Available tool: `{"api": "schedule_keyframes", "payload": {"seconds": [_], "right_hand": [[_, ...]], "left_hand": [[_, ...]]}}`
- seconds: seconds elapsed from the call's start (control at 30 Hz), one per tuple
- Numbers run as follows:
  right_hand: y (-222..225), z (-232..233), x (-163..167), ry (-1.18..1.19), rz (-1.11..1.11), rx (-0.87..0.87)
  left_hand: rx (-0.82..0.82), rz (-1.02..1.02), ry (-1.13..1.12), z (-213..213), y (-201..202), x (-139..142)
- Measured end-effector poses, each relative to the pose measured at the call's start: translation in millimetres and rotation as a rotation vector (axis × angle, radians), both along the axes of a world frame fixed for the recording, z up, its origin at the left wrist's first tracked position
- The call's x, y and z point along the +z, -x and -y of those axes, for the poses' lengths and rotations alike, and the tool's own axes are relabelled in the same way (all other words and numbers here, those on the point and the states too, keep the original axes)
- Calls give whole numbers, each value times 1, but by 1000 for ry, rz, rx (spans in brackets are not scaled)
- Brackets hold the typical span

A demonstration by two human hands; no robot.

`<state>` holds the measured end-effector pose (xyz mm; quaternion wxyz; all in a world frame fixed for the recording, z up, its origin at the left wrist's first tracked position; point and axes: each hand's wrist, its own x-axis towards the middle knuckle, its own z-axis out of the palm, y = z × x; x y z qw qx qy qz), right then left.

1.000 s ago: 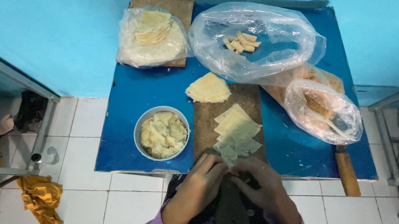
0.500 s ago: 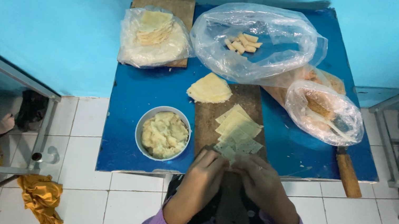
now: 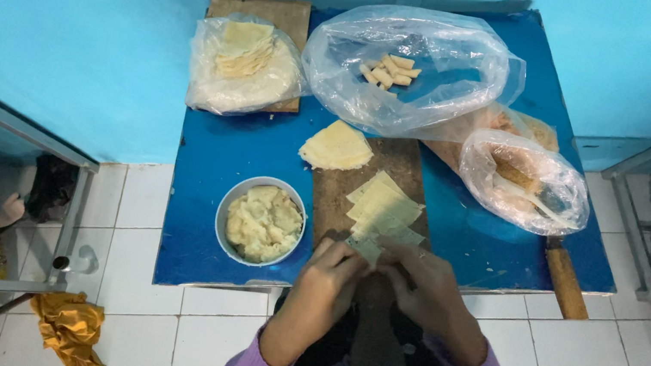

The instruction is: The person sits at a small blue table and folds thin pastry sheets around a scoop of filling, using a spoon to place the filling from a bowl onto each sheet. They press the folded edges closed and place the finished filled pastries into a plastic bag, repeating the process with more sheets.

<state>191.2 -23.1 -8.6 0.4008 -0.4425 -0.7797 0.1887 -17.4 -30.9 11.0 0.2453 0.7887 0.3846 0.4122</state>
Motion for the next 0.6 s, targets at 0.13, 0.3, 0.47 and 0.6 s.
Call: {"api": "schedule_keyframes", "payload": {"seconds": [0.13,0.3,0.47,0.6], "right_hand": [[6,-2,-2,-144,94,-71],[6,-2,-1,-274,202,-74],[9,1,5,-306,180,-33],[13,0,12,-306,226,-91]], "left_hand": [[66,-21,18,-6,-5,0],[181,9,-98,-8,-12,3],[132,-64,-45,-13,-8,1],[141,1,22,-11,-6,-4]]}}
